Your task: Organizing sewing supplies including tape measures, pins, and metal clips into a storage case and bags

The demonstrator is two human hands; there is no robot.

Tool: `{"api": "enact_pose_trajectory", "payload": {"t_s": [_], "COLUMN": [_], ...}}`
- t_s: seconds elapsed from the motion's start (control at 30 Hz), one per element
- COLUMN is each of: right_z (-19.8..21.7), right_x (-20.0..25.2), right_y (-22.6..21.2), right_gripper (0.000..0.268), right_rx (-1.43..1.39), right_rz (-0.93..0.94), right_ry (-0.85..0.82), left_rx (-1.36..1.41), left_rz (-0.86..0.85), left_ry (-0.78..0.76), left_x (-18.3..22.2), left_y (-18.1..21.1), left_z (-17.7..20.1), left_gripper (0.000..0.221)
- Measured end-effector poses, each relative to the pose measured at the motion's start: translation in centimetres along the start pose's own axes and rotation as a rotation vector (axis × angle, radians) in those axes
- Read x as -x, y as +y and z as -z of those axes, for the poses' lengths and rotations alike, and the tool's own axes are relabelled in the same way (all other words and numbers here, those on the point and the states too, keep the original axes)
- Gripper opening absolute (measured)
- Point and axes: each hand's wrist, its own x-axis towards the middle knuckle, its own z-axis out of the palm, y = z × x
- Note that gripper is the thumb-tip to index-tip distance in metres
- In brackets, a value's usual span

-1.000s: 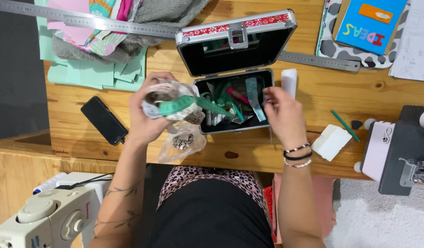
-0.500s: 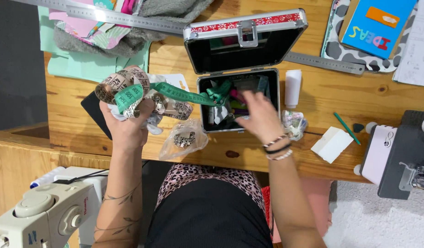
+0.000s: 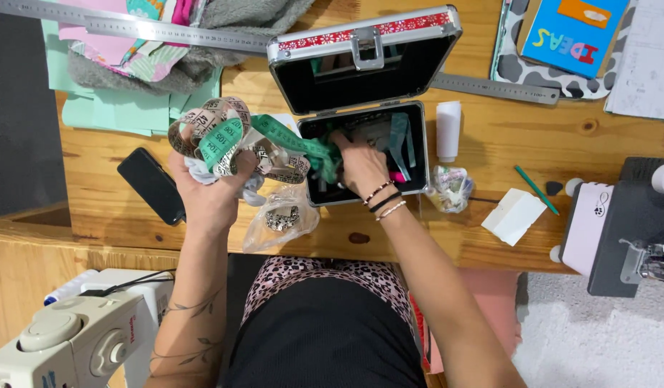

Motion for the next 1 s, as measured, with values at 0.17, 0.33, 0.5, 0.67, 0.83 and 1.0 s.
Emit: {"api": "enact_pose_trajectory", "payload": {"t_s": [0.17,0.33,0.5,0.67,0.83,1.0], "right_z": [2.1,8.5,13.0,14.3,12.9,7.6], "right_x": [1.5,3.9,5.8,6.5,7.2,6.3], "right_y": [3.1,4.9,4.6,2.6,-4.7,-8.5], "right_gripper": [0.062,0.052,0.033,0.031,0.024,0.073], "right_rx": [0.053,-0.017,-0.563,-0.69,-1.241,-1.316], "right_rz": [0.005,0.214,0.378,0.381,0.261,0.331], "right_ry": [0.134,0.388,0.381,0.401,0.316,0.371], "left_rx": [0.003,0.011,-0.025,-0.077,0.166,0.434], "left_rz": [-0.032,0.0,0.072,0.287,0.57,0.704], "left_ry": [0.057,0.09,0.035,-0.163,-0.214,-0.099], "left_x": [-0.3,-0.2,0.1,-0.7,2.5,4.1], "left_y": [-1.7,-0.8,1.1,3.1,1.4,0.0], "left_z": [1.2,1.0,-0.1,-4.1,-7.3,-8.8], "left_gripper": [0.077,0.076,0.074,0.065,0.043,0.046]}}
